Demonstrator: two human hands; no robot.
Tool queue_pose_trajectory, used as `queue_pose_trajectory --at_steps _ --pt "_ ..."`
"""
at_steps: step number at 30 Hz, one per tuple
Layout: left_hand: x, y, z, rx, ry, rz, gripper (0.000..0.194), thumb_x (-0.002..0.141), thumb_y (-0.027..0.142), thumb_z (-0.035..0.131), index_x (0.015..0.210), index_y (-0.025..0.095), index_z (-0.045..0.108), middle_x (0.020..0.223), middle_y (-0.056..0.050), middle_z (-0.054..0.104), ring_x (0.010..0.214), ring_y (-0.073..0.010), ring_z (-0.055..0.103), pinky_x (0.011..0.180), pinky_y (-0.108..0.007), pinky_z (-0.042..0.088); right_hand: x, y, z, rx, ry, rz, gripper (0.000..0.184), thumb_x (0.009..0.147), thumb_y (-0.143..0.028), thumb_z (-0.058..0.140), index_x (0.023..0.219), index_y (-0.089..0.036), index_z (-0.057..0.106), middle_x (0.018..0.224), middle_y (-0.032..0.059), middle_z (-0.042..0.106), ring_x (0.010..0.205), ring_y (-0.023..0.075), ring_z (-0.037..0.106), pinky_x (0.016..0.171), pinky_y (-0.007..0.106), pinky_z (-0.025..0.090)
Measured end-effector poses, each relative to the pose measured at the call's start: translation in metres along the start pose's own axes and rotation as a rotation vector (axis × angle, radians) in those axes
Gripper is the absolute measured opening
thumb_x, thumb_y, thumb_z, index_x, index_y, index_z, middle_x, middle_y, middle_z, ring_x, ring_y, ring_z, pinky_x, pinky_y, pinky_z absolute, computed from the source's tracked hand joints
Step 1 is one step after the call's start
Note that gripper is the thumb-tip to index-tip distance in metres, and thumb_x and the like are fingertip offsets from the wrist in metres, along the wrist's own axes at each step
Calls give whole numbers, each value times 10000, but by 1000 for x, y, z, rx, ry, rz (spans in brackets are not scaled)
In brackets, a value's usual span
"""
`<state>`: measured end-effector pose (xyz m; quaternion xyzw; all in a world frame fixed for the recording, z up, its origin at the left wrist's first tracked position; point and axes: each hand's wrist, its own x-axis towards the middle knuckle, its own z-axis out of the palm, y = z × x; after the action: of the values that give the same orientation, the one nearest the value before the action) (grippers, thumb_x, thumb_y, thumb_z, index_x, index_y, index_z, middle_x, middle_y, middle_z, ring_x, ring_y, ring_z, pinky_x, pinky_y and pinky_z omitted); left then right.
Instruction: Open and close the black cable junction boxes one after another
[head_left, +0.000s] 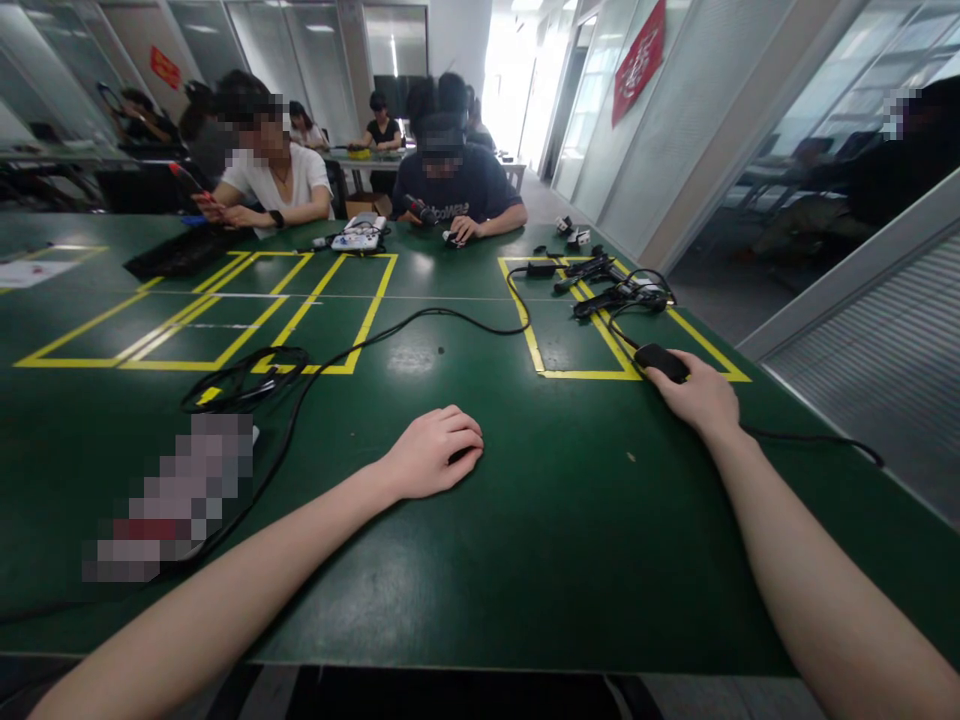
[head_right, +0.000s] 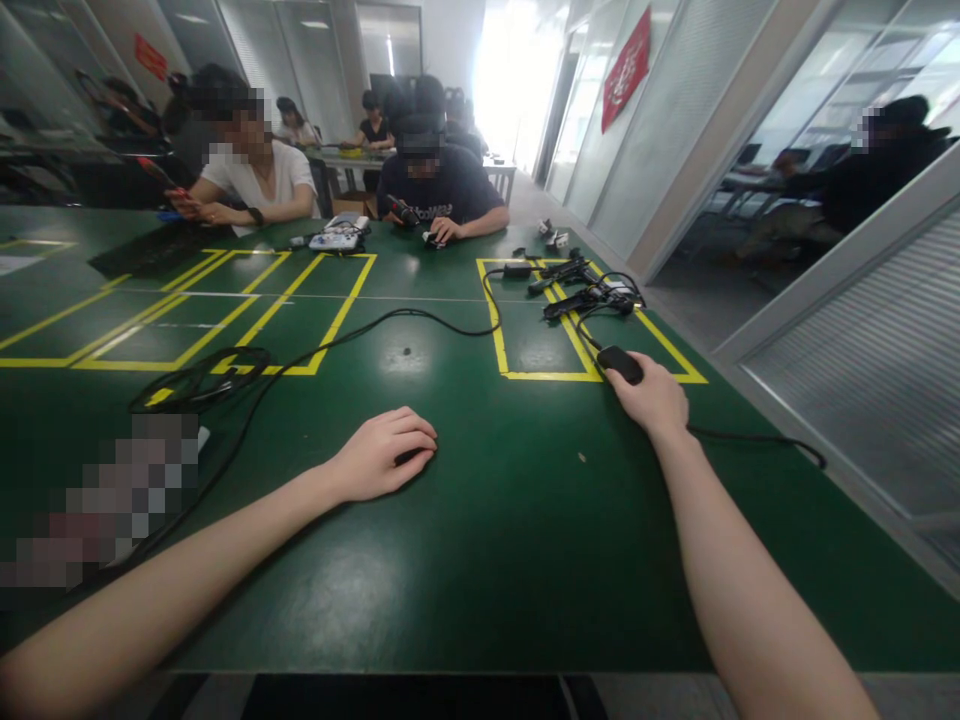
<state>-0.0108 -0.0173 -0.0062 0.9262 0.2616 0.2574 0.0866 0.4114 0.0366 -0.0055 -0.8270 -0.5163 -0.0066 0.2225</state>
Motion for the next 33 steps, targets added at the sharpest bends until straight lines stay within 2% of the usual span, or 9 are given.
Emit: queue_pose_trajectory --at_steps 3,7,11,16,19,24,27,29,33 --pt "0 0 0 -1 0 4 200 1008 240 538 949 184 721 1030 -61 753 953 -197 668 842 -338 534 3 6 5 -11 10 -28 590 858 -496 636 1367 -200 660 1256 186 672 1085 388 664 879 494 550" --pt "0 0 0 0 -16 -11 232 1016 263 518 957 189 729 1038 -74 747 958 -195 663 858 -344 543 5 10 9 85 68 -77 555 795 -405 681 1307 -191 681 1225 158 664 1072 347 653 900 470 548" --pt "-1 0 -1 -3 -11 -2 235 1018 261 516 959 180 728 1037 -74 748 949 -200 661 852 -359 547 2 4 3 238 87 2 515 754 -377 712 1223 -165 711 1156 138 694 998 313 651 939 465 520" --pt "0 0 -1 -6 -4 6 211 1015 247 528 962 184 723 1038 -67 749 955 -197 664 847 -347 537 0 -5 -5 352 74 111 446 750 -351 721 1138 -132 738 1062 138 731 907 275 644 877 404 512" --pt "0 1 -1 -3 -9 1 196 1014 242 539 962 188 721 1039 -64 747 960 -195 665 854 -339 531 -1 -7 -7 359 72 134 482 757 -357 731 1175 -116 735 1055 145 730 882 265 639 852 388 511" --pt "0 0 -1 1 -19 -7 192 1014 243 540 963 192 719 1045 -61 746 966 -193 665 861 -339 527 -6 -11 -11 409 74 162 649 726 -322 785 1324 -99 667 1109 142 709 760 212 608 769 355 511" --pt "-1 -1 -1 -3 -10 0 200 1016 247 535 962 188 718 1045 -62 747 963 -195 663 855 -343 526 -9 -16 -14 426 96 171 650 711 -276 801 1322 -103 664 1136 145 712 716 193 593 733 334 500" --pt "-1 -1 -1 -6 -12 -4 203 1016 249 532 961 190 718 1048 -63 749 961 -195 662 857 -345 526 -10 -19 -15 441 99 201 608 741 -288 788 1308 -104 672 1119 148 727 676 188 605 704 327 497" --pt "0 0 -1 -11 -14 -8 201 1013 246 534 960 189 719 1044 -66 749 958 -195 665 859 -344 529 -10 -21 -14 448 106 268 454 898 -355 617 1253 -82 685 907 147 752 543 198 612 626 331 490"
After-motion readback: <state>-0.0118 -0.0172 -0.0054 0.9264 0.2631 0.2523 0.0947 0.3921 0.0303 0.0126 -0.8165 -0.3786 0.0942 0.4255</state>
